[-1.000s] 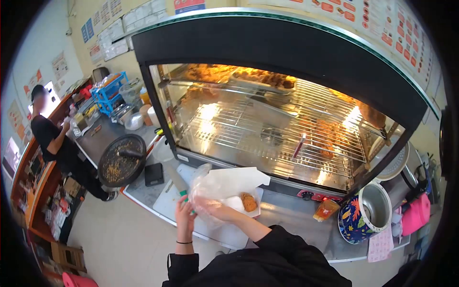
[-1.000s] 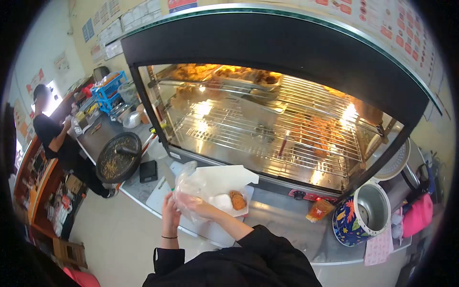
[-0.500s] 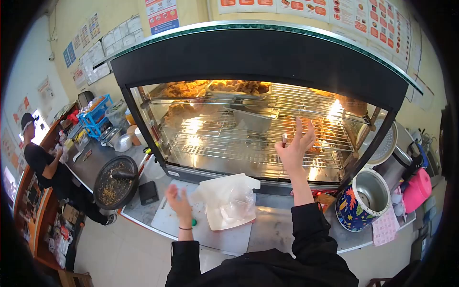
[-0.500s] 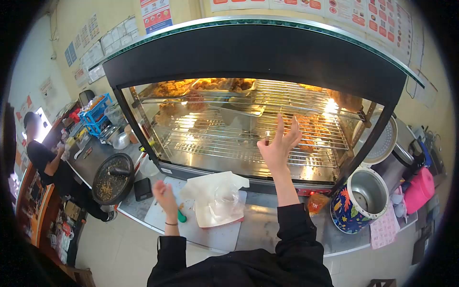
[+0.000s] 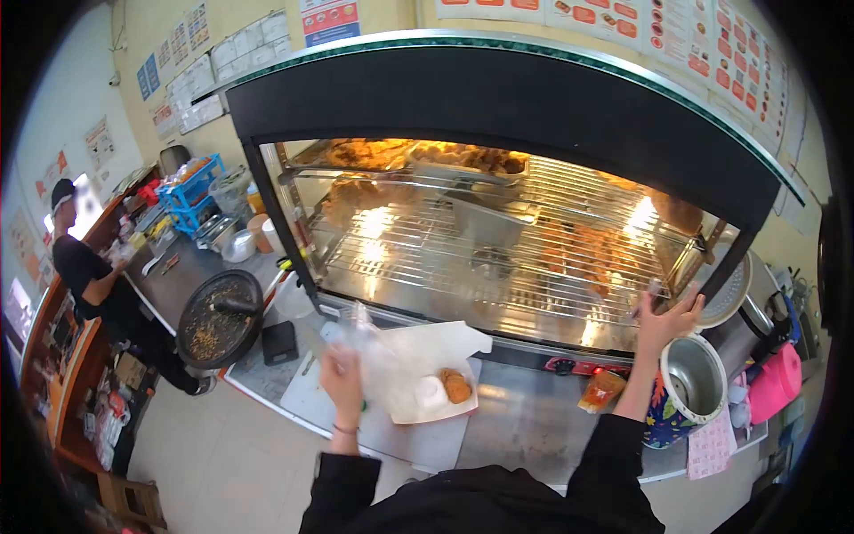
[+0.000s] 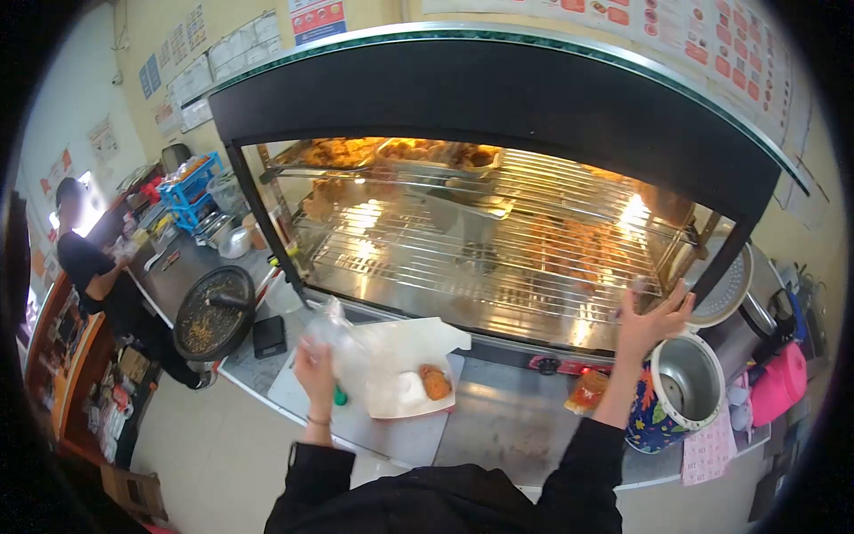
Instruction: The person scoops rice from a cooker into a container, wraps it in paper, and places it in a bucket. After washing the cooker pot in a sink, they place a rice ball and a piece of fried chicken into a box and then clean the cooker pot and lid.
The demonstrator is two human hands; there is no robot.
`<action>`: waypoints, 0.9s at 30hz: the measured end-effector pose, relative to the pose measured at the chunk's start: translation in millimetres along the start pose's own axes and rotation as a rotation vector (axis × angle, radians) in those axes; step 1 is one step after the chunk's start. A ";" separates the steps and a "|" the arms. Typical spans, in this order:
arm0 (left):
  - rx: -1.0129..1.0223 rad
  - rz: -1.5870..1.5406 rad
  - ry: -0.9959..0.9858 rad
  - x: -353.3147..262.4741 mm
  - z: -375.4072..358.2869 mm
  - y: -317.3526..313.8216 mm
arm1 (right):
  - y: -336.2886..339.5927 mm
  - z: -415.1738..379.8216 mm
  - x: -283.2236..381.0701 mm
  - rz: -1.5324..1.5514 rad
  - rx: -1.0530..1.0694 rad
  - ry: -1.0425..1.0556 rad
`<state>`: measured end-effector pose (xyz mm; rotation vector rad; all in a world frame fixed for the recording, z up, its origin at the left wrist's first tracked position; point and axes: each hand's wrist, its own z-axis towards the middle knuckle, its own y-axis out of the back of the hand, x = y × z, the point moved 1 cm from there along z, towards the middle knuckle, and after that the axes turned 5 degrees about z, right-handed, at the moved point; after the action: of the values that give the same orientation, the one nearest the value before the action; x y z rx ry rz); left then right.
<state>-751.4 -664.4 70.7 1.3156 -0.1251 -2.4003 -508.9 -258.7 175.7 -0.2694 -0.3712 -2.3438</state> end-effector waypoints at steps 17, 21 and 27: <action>0.559 0.306 0.581 87.7 -36.7 -26.4 | -30.4 -286.7 113.0 0.866 1.676 -0.558; 0.701 0.230 0.626 135.3 -73.4 -49.5 | -41.8 -321.7 120.3 0.895 1.865 -0.685; 0.758 0.140 0.525 93.2 -85.1 -30.1 | -37.0 -352.4 114.7 0.959 1.741 -0.840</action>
<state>-734.7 -663.2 -58.0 2.1212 -1.0043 -1.8540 -646.0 -427.0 -126.9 -0.3722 -1.8942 -0.3495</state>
